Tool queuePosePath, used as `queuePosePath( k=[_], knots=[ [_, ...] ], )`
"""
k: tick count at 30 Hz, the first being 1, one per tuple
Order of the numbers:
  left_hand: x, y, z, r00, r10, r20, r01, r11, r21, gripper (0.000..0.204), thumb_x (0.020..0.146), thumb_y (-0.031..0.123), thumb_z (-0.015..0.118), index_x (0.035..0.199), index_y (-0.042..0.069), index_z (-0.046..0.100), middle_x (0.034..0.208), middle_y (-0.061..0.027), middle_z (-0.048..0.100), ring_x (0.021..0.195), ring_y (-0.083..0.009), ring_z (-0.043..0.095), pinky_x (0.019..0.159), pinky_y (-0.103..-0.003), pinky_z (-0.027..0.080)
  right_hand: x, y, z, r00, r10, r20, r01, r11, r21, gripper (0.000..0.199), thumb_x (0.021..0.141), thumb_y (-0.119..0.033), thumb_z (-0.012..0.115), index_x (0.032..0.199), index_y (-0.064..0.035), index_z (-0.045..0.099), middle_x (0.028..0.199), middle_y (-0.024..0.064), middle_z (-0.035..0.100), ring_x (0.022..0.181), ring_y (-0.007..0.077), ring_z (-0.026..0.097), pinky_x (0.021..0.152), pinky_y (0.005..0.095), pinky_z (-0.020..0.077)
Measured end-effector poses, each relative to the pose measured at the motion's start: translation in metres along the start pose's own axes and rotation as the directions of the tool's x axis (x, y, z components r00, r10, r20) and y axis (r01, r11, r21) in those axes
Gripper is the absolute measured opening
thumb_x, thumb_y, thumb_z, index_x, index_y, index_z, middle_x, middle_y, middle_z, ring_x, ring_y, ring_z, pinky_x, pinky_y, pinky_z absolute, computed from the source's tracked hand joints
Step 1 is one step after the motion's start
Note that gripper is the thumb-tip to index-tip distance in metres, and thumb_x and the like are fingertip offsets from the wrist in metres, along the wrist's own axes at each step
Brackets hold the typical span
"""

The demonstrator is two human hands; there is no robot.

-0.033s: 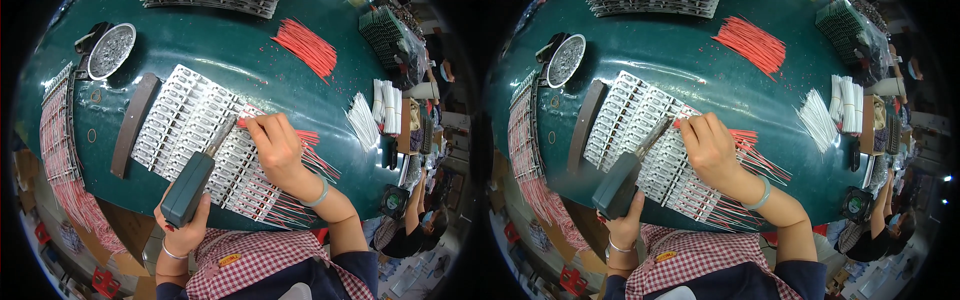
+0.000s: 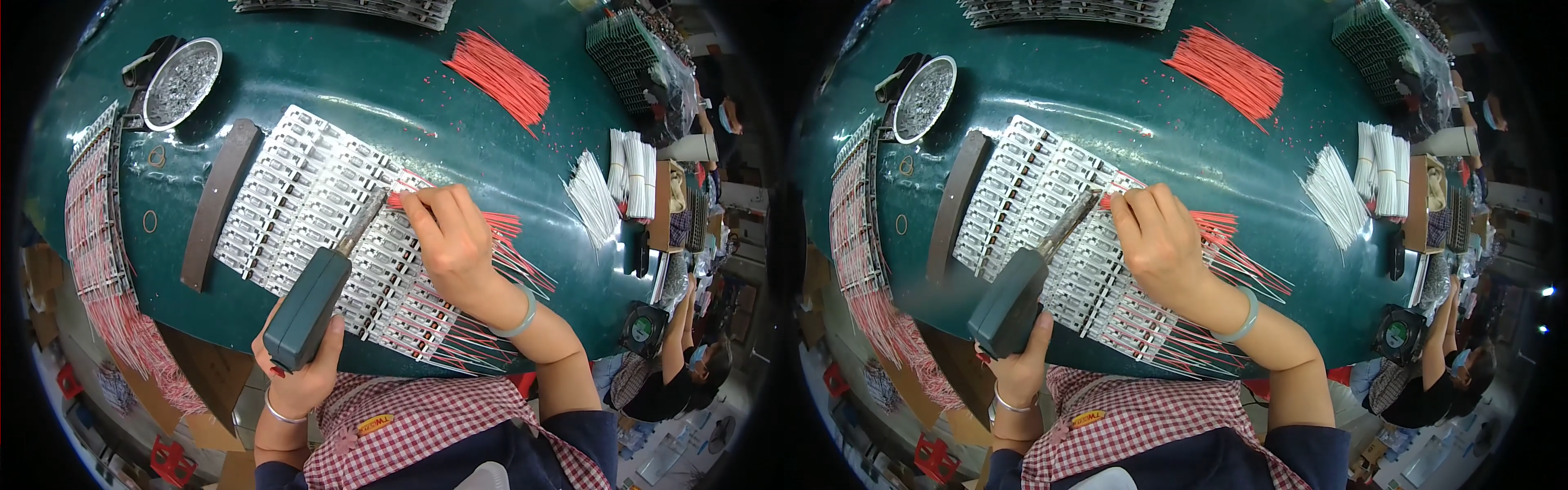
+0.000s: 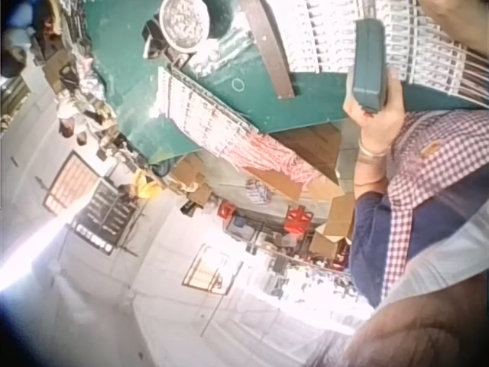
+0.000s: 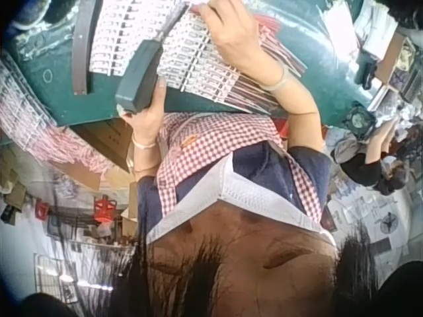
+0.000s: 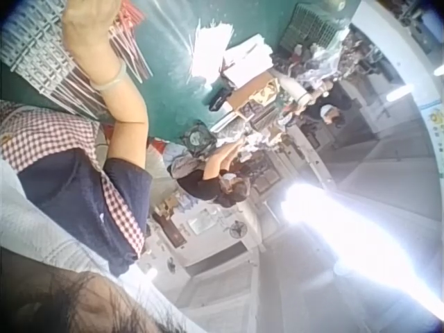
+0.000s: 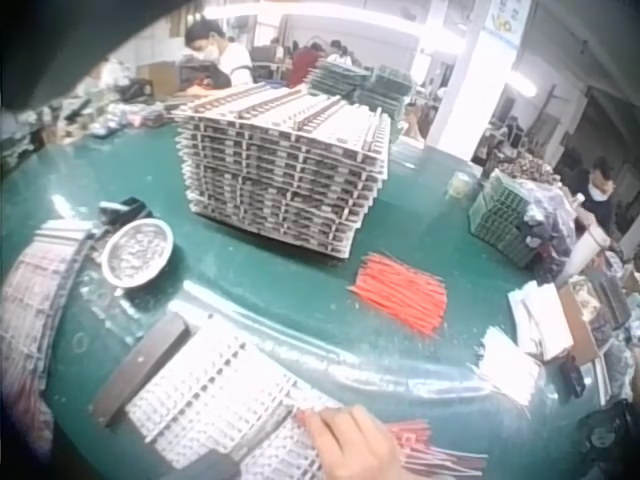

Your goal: The person solders red and white wires onto a grid of small electronic components using a soldering iron.

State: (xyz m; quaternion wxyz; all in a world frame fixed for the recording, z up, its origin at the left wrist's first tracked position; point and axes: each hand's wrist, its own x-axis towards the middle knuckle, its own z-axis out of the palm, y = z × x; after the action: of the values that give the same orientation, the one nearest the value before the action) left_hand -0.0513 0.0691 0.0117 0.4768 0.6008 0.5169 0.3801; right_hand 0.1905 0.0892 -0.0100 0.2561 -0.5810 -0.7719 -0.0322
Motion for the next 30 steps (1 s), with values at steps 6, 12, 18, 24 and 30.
queuePosePath(
  k=[6,12,18,24,30],
  knots=[
    [0.000,-0.002,-0.001,1.000,0.022,0.015,-0.022,1.000,0.019,0.024,0.081,-0.003,0.078,0.103,-0.008,0.071,0.093,-0.0146,0.072,0.074,-0.0207,0.070,0.068,-0.029,0.054,0.003,-0.004,-0.001,1.000,0.026,-0.013,-0.026,1.000,-0.005,0.038,0.071,0.003,0.068,0.108,0.0086,0.070,0.096,0.0143,0.064,0.083,0.0281,0.062,0.068,0.0366,0.0534],
    [0.001,0.004,-0.002,0.999,-0.028,0.029,0.027,0.999,0.040,0.023,0.080,-0.002,0.079,0.102,-0.008,0.072,0.093,-0.0145,0.072,0.075,-0.0218,0.071,0.068,-0.030,0.055,0.003,-0.004,0.000,1.000,0.024,-0.008,-0.024,1.000,-0.005,0.038,0.071,0.003,0.068,0.108,0.0086,0.069,0.096,0.0145,0.064,0.084,0.0281,0.062,0.068,0.0368,0.0534],
    [-0.021,-0.017,-0.015,0.999,0.005,0.045,-0.010,0.993,0.118,0.037,0.088,0.000,0.079,0.122,-0.004,0.067,0.101,-0.0078,0.071,0.073,-0.0121,0.063,0.063,-0.026,0.052,0.003,-0.004,-0.001,1.000,0.024,-0.002,-0.024,0.999,-0.022,0.038,0.071,0.003,0.067,0.108,0.0082,0.069,0.096,0.0143,0.064,0.084,0.0281,0.062,0.068,0.0367,0.0534],
    [-0.024,-0.017,-0.020,0.997,0.050,0.057,-0.059,0.986,0.158,0.042,0.088,-0.001,0.079,0.127,-0.004,0.065,0.110,-0.0118,0.072,0.077,-0.0135,0.066,0.065,-0.026,0.053,0.004,-0.008,-0.006,0.999,0.014,-0.050,-0.015,1.000,-0.005,0.038,0.070,0.002,0.067,0.107,0.0080,0.069,0.096,0.0139,0.064,0.083,0.0276,0.061,0.066,0.0360,0.0529],
    [-0.011,-0.005,-0.009,0.998,0.053,-0.032,-0.052,0.998,0.047,0.024,0.082,0.001,0.079,0.103,-0.006,0.073,0.092,-0.0134,0.072,0.072,-0.0243,0.069,0.069,-0.030,0.055,-0.004,-0.012,0.000,1.000,-0.006,-0.006,0.006,1.000,0.027,0.036,0.073,-0.001,0.069,0.107,0.0107,0.069,0.097,0.0146,0.062,0.085,0.0277,0.060,0.067,0.0366,0.0516]
  ],
)
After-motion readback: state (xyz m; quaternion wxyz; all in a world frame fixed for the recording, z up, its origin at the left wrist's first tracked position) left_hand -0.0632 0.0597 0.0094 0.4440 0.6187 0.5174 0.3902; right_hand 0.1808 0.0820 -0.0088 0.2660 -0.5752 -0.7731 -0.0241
